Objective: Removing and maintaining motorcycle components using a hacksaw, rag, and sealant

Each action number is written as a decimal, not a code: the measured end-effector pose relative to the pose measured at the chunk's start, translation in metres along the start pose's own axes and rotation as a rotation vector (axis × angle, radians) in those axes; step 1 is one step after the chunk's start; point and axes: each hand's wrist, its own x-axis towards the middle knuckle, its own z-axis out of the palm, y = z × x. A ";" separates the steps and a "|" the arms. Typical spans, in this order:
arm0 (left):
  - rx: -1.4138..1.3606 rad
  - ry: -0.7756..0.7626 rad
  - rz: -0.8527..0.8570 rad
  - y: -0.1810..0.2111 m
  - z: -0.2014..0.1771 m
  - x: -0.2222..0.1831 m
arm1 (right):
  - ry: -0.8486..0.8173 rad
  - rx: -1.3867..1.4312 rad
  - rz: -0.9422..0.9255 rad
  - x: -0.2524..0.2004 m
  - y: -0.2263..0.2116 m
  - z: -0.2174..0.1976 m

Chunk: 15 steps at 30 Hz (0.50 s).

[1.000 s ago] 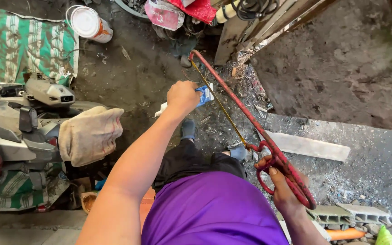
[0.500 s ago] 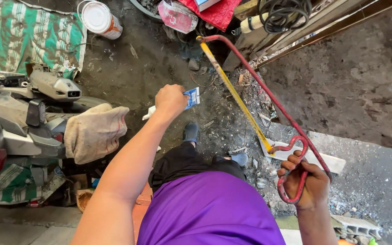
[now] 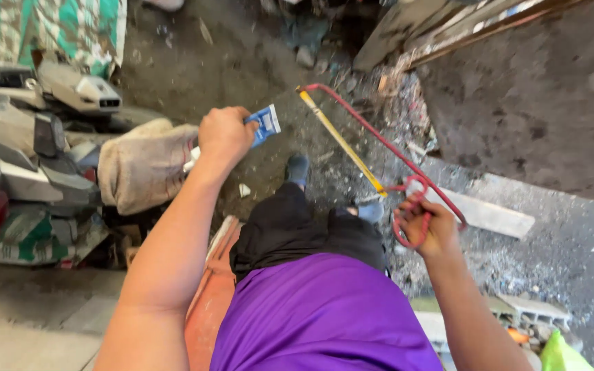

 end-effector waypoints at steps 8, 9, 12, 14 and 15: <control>-0.074 -0.018 -0.044 -0.055 0.055 -0.046 | 0.363 -0.082 0.389 0.131 0.129 -0.084; -0.078 -0.037 -0.069 -0.061 0.059 -0.055 | 0.387 -0.098 0.414 0.136 0.143 -0.089; -0.090 -0.067 -0.118 -0.072 0.072 -0.068 | 0.422 -0.145 0.471 0.151 0.170 -0.115; -0.103 -0.077 -0.134 -0.077 0.078 -0.072 | 0.432 -0.176 0.494 0.150 0.175 -0.133; -0.108 -0.097 -0.148 -0.079 0.077 -0.073 | 0.434 -0.180 0.500 0.145 0.172 -0.140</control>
